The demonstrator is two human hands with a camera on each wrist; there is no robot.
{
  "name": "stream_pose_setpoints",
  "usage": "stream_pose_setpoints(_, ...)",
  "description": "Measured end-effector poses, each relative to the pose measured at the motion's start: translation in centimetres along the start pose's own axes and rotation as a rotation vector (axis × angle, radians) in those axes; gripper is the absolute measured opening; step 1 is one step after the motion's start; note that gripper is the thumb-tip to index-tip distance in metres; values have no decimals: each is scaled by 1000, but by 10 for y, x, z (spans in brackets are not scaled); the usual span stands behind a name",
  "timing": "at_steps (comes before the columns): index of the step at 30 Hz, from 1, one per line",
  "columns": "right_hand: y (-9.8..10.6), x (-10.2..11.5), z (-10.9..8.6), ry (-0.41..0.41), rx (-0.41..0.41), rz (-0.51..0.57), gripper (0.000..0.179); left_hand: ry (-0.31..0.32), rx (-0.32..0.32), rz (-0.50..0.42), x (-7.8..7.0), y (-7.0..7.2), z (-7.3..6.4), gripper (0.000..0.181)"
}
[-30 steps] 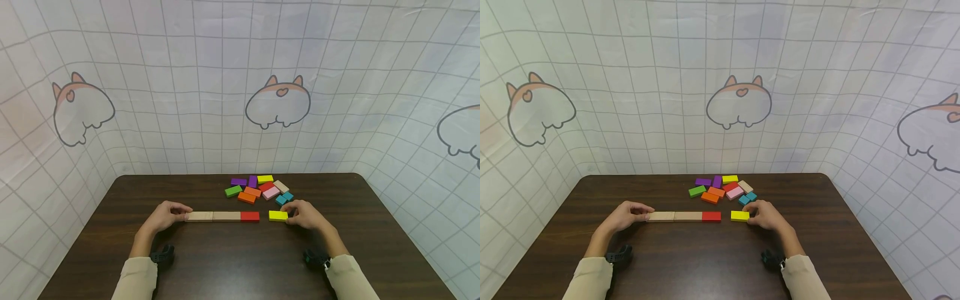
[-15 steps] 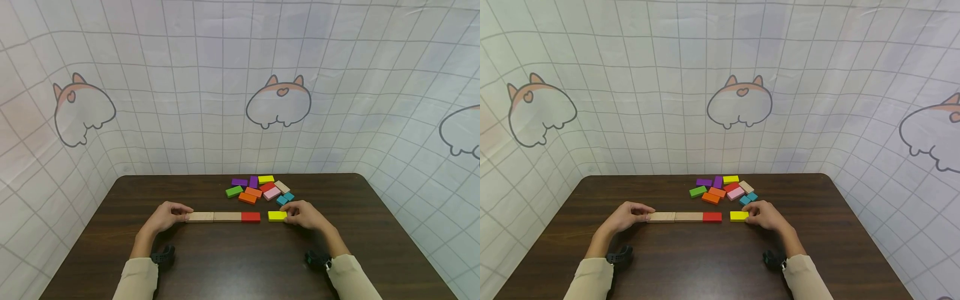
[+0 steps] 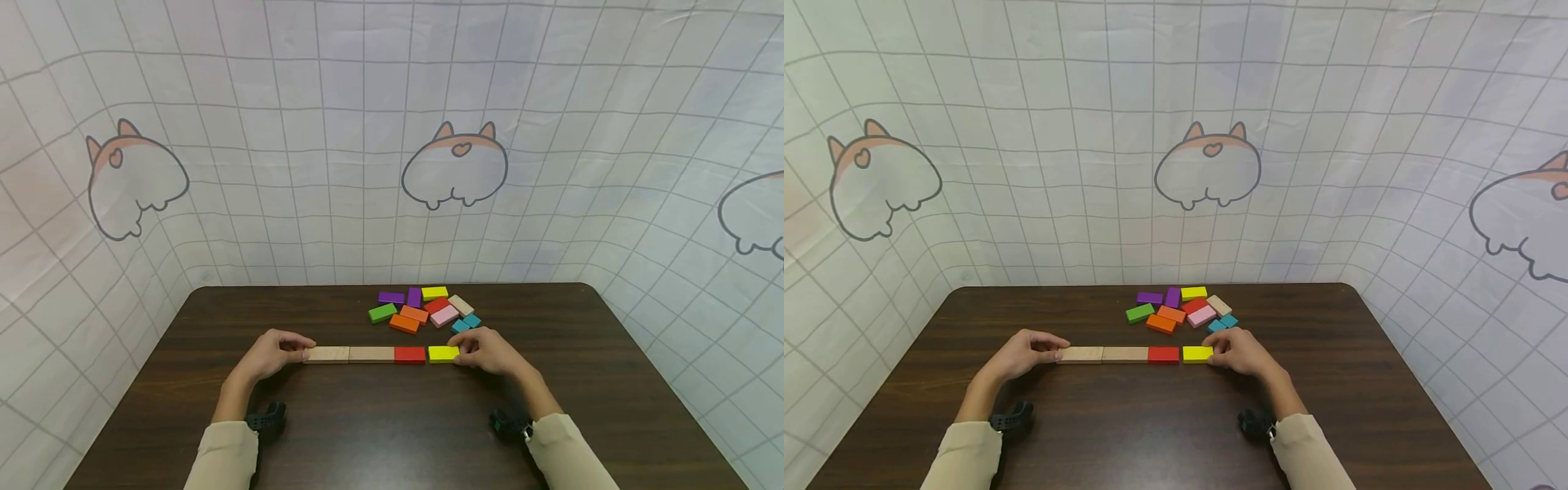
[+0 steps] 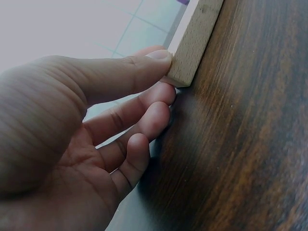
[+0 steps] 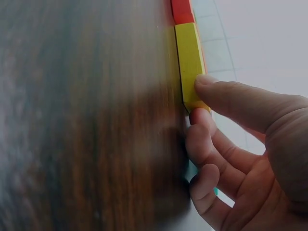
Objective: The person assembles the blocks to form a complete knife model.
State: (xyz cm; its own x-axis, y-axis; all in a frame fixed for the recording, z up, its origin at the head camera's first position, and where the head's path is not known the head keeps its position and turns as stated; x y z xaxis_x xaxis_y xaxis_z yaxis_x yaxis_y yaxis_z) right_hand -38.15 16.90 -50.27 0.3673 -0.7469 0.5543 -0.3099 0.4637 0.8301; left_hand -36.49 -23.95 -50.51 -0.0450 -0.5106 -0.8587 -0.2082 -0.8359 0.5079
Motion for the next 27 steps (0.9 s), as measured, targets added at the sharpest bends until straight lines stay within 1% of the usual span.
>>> stream_pose_setpoints(10,-3,9,3,11,6,2,30,-2,-1,0,0,1,0,20)
stream_pose_setpoints(16,-4,10,3,-5,7,23,29,2,-1,-1,0,1,0,20)
stream_pose_setpoints(27,-5,9,3,-7,12,46,29,4,-3,0,0,0,0,19)
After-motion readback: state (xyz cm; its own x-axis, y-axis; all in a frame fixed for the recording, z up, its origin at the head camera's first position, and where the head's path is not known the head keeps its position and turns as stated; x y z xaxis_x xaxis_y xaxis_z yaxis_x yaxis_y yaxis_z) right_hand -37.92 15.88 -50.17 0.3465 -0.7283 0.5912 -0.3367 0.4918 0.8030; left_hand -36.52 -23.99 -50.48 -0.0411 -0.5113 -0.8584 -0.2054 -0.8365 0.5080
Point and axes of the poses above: each hand's wrist, its own z-axis towards the middle knuckle, its own y-axis out of the back of the hand, x = y × z, the point moved 9 cm from there along z, towards the middle knuckle, and after that the axes turned 8 degrees about -z, right-handed, at the moved point
